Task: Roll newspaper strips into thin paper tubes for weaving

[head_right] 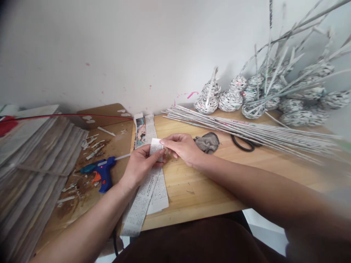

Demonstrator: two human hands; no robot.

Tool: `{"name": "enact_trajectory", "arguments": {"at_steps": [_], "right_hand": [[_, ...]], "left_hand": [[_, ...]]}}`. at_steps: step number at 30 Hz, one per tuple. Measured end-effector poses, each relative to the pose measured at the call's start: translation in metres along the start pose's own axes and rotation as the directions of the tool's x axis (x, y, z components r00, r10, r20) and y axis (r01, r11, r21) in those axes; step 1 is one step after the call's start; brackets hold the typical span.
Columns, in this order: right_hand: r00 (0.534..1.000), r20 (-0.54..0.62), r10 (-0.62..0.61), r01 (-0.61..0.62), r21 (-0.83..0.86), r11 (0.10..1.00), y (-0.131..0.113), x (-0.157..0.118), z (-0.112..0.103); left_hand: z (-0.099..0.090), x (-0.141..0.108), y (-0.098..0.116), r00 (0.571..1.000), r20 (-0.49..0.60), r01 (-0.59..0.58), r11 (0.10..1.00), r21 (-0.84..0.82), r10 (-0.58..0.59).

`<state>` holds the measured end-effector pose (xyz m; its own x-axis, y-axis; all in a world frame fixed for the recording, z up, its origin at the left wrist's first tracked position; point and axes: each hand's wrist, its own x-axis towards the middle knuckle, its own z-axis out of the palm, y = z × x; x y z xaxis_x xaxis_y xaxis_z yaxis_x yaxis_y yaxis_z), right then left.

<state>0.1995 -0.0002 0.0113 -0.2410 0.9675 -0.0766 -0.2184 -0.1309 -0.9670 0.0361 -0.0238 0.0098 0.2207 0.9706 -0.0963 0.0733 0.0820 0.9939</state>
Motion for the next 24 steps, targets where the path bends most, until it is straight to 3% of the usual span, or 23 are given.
{"name": "enact_trajectory", "arguments": {"at_steps": [11, 24], "right_hand": [[0.998, 0.065, -0.016, 0.027, -0.173, 0.985, -0.0043, -0.0025, -0.0017], [0.997, 0.046, 0.063, -0.064, 0.023, 0.998, 0.0011, -0.0001, -0.0030]], "left_hand": [[-0.0004, -0.0007, 0.0040, 0.999, -0.034, 0.014, 1.000, 0.028, -0.014], [0.0010, -0.0006, 0.0041, 0.999, -0.050, 0.014, 0.998, 0.058, -0.011]]}}
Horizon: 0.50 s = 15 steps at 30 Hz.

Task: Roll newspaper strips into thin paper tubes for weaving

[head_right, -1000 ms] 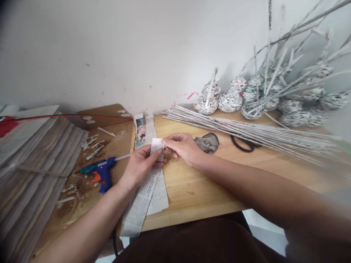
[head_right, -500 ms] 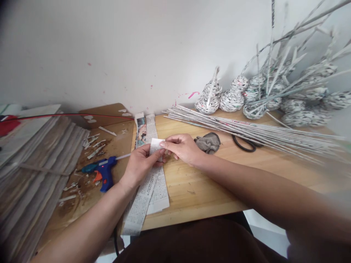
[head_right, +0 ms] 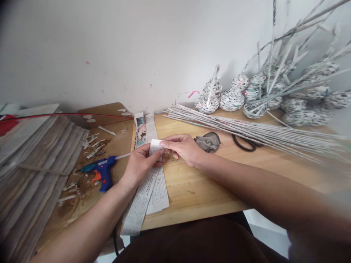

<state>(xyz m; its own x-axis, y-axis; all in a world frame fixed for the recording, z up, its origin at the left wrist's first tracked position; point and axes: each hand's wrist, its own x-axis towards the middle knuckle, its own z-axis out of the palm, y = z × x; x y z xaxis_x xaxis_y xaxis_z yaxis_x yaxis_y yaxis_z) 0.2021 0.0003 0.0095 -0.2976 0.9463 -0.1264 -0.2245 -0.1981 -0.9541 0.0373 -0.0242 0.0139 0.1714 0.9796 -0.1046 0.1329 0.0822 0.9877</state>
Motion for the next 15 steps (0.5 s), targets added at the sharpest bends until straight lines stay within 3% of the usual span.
{"name": "enact_trajectory", "arguments": {"at_steps": [8, 15], "right_hand": [[0.999, -0.050, 0.012, -0.011, 0.030, 0.999, -0.0023, -0.0016, 0.0042], [0.994, -0.099, 0.036, -0.033, 0.030, 0.999, -0.0031, -0.0023, 0.0065]], "left_hand": [[0.0000, -0.0019, -0.0060, 0.996, 0.000, -0.091, 0.989, 0.115, 0.091], [0.0016, -0.0037, -0.0066, 0.996, -0.026, -0.088, 0.994, 0.064, 0.089]]}}
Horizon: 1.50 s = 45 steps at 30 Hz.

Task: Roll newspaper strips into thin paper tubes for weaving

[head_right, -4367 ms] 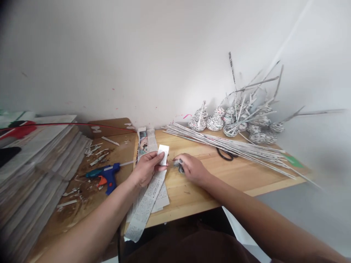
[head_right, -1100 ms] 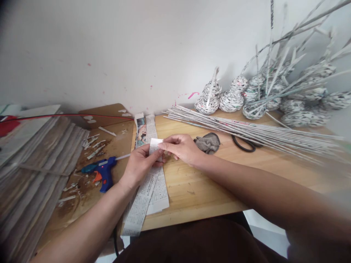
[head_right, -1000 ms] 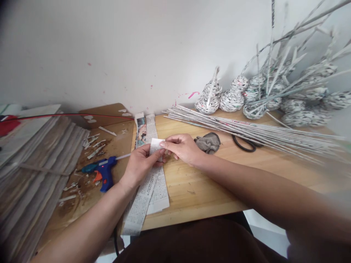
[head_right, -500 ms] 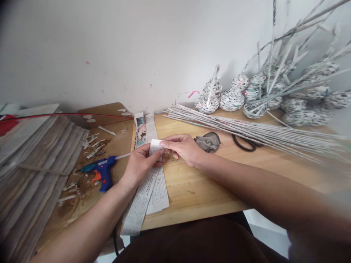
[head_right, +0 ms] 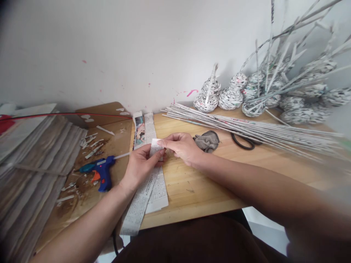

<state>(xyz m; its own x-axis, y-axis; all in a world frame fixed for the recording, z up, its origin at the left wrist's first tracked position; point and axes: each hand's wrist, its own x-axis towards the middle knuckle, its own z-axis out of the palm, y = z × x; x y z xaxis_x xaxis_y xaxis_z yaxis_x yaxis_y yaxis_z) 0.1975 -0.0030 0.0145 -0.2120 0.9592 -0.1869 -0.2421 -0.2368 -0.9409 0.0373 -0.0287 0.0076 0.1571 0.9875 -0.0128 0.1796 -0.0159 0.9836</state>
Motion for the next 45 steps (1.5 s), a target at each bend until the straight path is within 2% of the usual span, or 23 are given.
{"name": "enact_trajectory", "arguments": {"at_steps": [10, 15, 17, 20, 22, 30, 35, 41, 45], "right_hand": [[0.997, -0.008, -0.080, 0.080, -0.022, 0.997, -0.002, -0.004, 0.006], [0.991, -0.026, -0.130, 0.128, -0.048, 0.991, -0.003, -0.004, 0.006], [0.992, 0.023, -0.125, 0.126, -0.055, 0.991, -0.006, -0.003, 0.003], [0.983, 0.167, -0.072, 0.089, -0.096, 0.991, -0.010, -0.003, -0.001], [0.977, 0.210, -0.044, 0.069, -0.116, 0.991, -0.011, -0.003, -0.002], [0.996, 0.083, -0.044, 0.050, -0.064, 0.997, -0.003, -0.001, 0.000], [0.998, 0.037, -0.058, 0.060, -0.047, 0.997, -0.007, -0.004, 0.003], [0.996, 0.034, -0.082, 0.082, 0.003, 0.997, -0.005, -0.006, 0.007], [0.993, 0.057, -0.104, 0.105, -0.010, 0.994, -0.005, -0.007, 0.008]], "left_hand": [[0.002, -0.002, 0.001, 0.999, -0.011, -0.032, 0.999, 0.027, 0.033], [0.001, -0.001, 0.002, 1.000, -0.002, 0.019, 1.000, 0.007, -0.019], [0.001, -0.001, 0.005, 0.999, 0.007, 0.043, 0.998, -0.041, -0.042], [0.000, -0.001, 0.010, 0.998, 0.028, 0.059, 0.991, -0.122, -0.056], [0.000, 0.000, 0.011, 0.998, 0.038, 0.050, 0.990, -0.129, -0.045], [-0.001, -0.001, 0.005, 0.997, 0.076, -0.003, 1.000, -0.008, 0.004], [0.000, -0.002, 0.004, 0.997, 0.050, -0.056, 0.998, 0.036, 0.054], [0.001, -0.003, 0.004, 0.993, 0.039, -0.117, 0.983, 0.138, 0.113], [0.002, -0.003, 0.003, 0.997, 0.053, -0.056, 0.996, 0.070, 0.053]]}}
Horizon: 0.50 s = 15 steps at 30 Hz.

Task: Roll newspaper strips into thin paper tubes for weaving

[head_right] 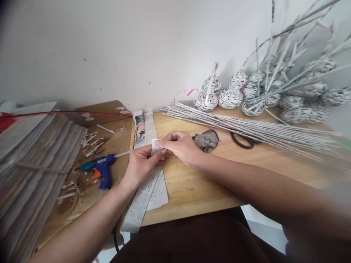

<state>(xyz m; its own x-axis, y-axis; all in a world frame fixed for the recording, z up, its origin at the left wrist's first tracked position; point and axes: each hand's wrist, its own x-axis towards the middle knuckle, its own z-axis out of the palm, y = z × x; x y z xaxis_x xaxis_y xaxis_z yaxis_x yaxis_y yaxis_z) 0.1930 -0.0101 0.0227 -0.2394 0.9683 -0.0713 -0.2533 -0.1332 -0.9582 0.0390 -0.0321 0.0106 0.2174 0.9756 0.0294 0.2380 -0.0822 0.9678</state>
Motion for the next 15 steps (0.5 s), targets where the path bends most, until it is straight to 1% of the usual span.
{"name": "enact_trajectory", "arguments": {"at_steps": [2, 4, 7, 11, 15], "right_hand": [[0.999, 0.036, -0.001, 0.001, -0.018, 1.000, -0.0024, -0.0001, -0.0011], [0.994, 0.109, 0.011, -0.005, -0.057, 0.998, -0.0053, 0.0001, -0.0033], [0.981, 0.191, 0.010, 0.014, -0.124, 0.992, -0.0074, 0.0004, -0.0071], [0.986, 0.168, -0.015, 0.036, -0.124, 0.992, -0.0038, 0.0009, -0.0087], [0.994, 0.109, -0.013, 0.020, -0.063, 0.998, -0.0007, 0.0005, -0.0055]], "left_hand": [[-0.0002, 0.0001, 0.0008, 0.998, 0.038, 0.045, 0.995, -0.085, -0.041], [-0.0009, 0.0006, 0.0023, 0.995, 0.074, 0.075, 0.985, -0.158, -0.064], [-0.0019, 0.0017, 0.0031, 0.993, 0.097, 0.088, 0.975, -0.205, -0.070], [-0.0013, 0.0020, 0.0004, 0.994, 0.091, 0.073, 0.977, -0.202, -0.056], [-0.0002, 0.0006, -0.0006, 0.998, 0.058, 0.008, 0.993, -0.120, -0.001]]}}
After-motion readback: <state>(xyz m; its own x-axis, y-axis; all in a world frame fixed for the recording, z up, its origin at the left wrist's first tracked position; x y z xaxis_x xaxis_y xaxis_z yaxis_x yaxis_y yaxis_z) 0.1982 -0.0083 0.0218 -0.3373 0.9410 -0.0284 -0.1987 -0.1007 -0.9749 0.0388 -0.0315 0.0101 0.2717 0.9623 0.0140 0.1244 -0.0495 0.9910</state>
